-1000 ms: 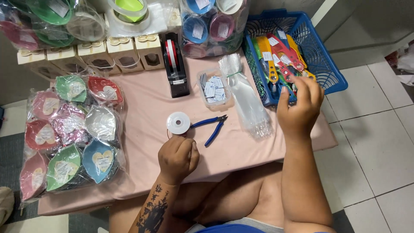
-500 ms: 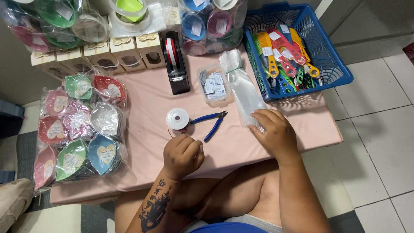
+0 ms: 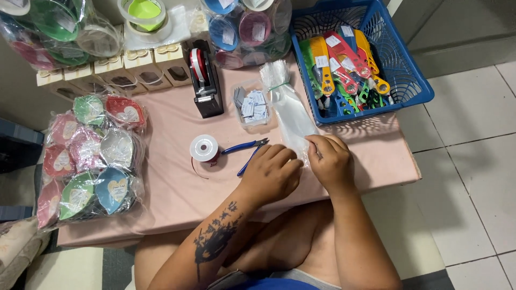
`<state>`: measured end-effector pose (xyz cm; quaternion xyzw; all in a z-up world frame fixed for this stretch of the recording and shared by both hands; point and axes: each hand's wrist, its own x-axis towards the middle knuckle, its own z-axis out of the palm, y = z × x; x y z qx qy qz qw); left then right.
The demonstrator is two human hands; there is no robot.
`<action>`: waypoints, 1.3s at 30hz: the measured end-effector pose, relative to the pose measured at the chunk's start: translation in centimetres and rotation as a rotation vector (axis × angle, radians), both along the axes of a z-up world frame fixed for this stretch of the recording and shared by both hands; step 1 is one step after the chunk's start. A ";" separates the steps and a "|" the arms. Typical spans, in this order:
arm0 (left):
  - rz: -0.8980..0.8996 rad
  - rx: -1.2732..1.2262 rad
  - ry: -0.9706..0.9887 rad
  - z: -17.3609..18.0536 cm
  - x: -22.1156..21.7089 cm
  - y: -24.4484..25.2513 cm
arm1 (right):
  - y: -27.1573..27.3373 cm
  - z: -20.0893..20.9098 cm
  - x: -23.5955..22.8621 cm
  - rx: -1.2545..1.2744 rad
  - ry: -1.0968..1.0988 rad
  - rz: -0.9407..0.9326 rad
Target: The person is preparing small plastic combs for packaging by trimming them with pliers and placing them into individual plastic bags along with small tags.
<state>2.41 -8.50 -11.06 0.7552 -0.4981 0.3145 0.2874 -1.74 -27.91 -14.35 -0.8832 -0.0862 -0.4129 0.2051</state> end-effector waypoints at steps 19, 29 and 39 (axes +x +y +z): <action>0.463 0.788 0.408 -1.7 5.9 -4.7 | 0.7 1.6 0.7 0.097 -0.053 0.104; 0.523 0.978 0.376 -0.7 6.9 -5.3 | 0.7 1.5 0.9 0.091 0.003 0.155; 0.533 1.007 0.472 -0.2 7.4 -5.3 | 0.7 1.1 1.0 0.075 0.051 0.152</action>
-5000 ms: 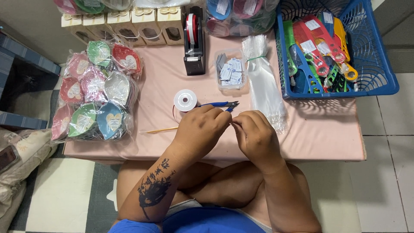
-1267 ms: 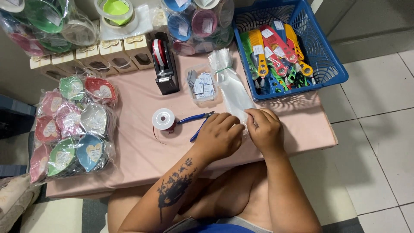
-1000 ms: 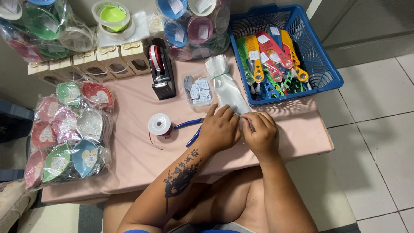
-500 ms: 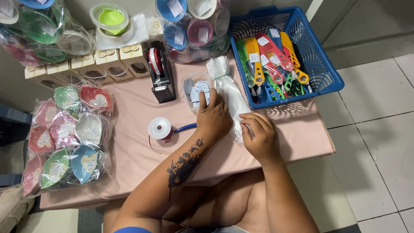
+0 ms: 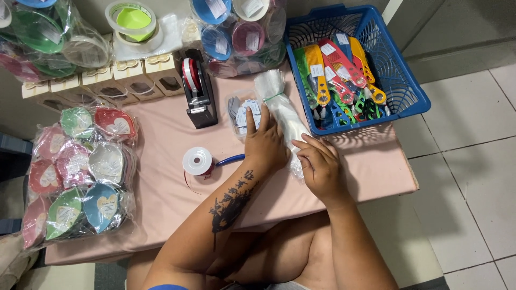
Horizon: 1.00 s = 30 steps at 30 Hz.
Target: The person is preparing small plastic combs for packaging by trimming them with pliers and placing them into individual plastic bags along with small tags.
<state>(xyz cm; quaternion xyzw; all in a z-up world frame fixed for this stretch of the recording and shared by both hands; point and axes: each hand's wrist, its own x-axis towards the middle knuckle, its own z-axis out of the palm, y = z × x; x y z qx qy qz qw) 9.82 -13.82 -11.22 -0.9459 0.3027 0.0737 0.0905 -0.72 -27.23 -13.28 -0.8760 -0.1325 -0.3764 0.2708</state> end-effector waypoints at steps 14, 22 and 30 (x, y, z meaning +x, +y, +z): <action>-0.007 -0.021 0.019 -0.1 1.1 0.1 | 0.3 0.2 -0.1 0.050 0.033 0.066; 0.020 -0.037 0.018 0.0 1.5 0.2 | 0.3 0.1 -0.3 0.139 0.102 0.096; 0.015 -0.003 0.029 0.7 1.5 0.0 | -0.3 -0.7 -0.3 0.188 0.072 0.084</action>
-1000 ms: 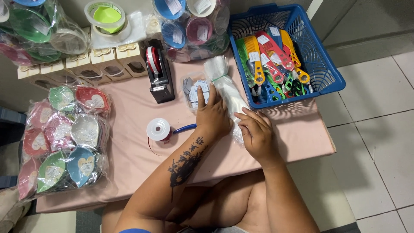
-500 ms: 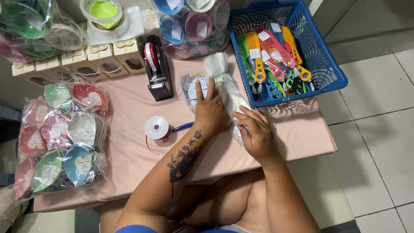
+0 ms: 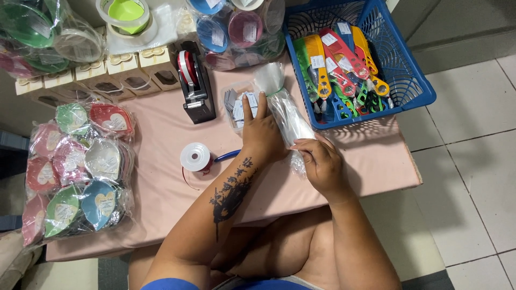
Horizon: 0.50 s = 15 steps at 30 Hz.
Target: The person is preparing small plastic combs for packaging by trimming them with pliers and placing them into individual plastic bags along with small tags.
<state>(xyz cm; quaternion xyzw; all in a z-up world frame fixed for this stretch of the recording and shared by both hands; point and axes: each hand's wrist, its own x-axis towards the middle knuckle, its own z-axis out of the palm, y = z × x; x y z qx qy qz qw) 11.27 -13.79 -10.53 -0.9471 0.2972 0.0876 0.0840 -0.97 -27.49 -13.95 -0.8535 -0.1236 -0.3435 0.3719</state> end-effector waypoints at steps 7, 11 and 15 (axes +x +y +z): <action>-0.062 0.079 -0.052 -1.0 0.1 -0.3 | -0.7 -1.5 0.3 -0.043 0.047 -0.006; -0.069 0.076 -0.076 0.2 0.6 0.0 | -0.7 -1.0 0.3 -0.019 0.038 0.005; -0.198 0.171 -0.165 1.9 0.8 0.5 | -0.4 0.0 0.1 0.000 -0.009 0.020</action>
